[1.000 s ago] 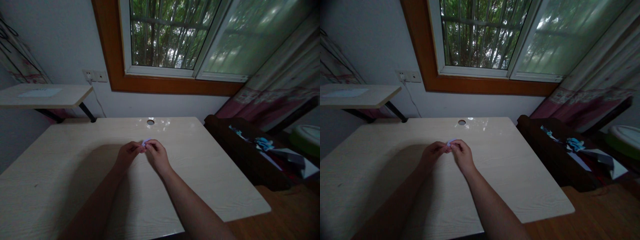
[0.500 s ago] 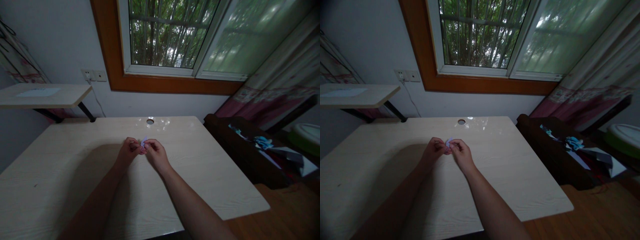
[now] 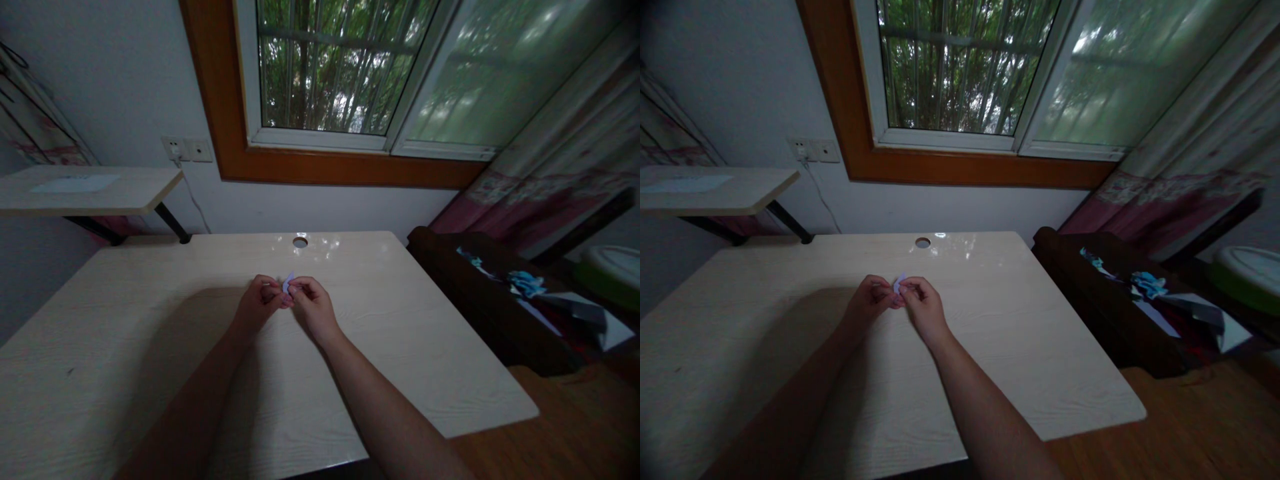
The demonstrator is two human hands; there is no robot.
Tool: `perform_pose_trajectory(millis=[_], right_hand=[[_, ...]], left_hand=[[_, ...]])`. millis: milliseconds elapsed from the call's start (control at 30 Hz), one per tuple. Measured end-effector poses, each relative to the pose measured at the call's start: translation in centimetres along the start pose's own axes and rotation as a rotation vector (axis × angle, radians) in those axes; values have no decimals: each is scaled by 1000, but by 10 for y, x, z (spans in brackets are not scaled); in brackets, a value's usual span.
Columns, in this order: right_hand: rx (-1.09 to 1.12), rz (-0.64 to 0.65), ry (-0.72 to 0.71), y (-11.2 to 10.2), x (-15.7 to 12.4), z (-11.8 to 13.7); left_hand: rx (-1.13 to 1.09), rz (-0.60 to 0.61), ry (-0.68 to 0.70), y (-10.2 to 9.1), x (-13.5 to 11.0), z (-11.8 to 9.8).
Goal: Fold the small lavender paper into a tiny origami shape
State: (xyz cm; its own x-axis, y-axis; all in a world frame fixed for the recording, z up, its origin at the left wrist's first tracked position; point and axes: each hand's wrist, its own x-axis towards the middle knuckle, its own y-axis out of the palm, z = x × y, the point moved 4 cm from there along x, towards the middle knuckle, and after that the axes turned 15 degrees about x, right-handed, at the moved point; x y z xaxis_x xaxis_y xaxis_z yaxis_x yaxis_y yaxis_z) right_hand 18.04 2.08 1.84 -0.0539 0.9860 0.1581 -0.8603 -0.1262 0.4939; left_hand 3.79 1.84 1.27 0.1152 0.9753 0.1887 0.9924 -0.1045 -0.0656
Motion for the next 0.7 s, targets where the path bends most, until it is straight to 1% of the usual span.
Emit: perform_pose_trajectory(millis=[133, 267, 567, 700], right_hand=[[37, -12, 6, 2, 0, 1], [60, -19, 10, 1, 0, -1], [-20, -16, -8, -1, 1, 0], [-14, -11, -11, -2, 1, -3]], left_hand=[[31, 4, 15, 0, 0, 2], [56, -4, -2, 0, 0, 5], [145, -37, 4, -4, -3, 6], [180, -16, 8, -5, -2, 8]])
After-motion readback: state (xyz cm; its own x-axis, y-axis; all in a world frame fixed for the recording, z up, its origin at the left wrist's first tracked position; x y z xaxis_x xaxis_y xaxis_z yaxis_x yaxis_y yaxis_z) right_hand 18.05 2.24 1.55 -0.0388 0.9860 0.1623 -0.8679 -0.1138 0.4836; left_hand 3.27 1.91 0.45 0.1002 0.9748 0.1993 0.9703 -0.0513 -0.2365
